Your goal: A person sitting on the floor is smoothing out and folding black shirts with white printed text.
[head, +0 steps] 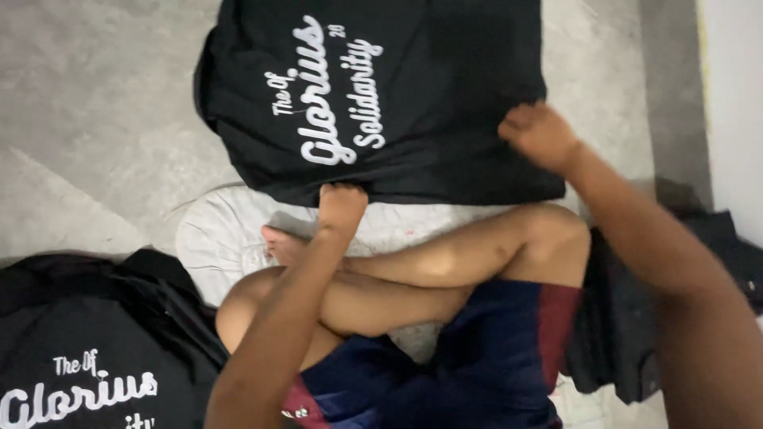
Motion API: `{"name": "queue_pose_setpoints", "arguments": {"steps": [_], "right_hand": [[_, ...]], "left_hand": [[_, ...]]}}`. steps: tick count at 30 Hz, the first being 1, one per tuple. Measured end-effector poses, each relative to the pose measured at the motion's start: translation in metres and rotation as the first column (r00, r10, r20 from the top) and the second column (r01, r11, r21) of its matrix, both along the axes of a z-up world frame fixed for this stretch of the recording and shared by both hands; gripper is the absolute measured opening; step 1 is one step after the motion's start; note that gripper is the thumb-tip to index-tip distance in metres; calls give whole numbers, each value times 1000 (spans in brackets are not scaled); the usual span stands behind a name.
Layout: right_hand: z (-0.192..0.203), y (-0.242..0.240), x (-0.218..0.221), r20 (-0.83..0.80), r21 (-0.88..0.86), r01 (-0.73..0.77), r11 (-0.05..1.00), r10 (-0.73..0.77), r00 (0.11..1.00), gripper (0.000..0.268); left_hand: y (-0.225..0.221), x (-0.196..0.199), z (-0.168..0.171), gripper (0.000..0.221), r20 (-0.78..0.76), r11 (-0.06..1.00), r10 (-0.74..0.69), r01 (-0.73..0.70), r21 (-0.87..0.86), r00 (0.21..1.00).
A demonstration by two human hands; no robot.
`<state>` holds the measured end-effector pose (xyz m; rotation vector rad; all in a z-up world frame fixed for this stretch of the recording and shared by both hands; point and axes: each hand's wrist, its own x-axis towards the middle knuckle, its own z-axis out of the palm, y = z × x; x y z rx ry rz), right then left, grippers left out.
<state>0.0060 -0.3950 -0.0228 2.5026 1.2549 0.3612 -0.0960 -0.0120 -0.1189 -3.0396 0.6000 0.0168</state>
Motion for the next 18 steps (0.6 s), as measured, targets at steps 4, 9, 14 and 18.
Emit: {"name": "queue_pose_setpoints", "arguments": {"steps": [4, 9, 14, 18], "right_hand": [[-17, -28, -63, -328, -31, 267, 963, -262, 907, 32], [16, -19, -76, -419, -43, 438, 898, -415, 808, 47], [16, -17, -82, -613, -118, 491, 863, -452, 648, 31], [11, -16, -79, -571, -48, 515, 856, -446, 689, 49]], "left_hand": [[-3, -9, -1, 21, -101, 984, -81, 95, 148, 992], [4, -15, 41, 19, 6, 985, -158, 157, 68, 987], [5, -18, 91, 9, 485, 914, -381, 399, 71, 787], [4, -17, 102, 45, 372, 928, -371, 338, 153, 851]]}}
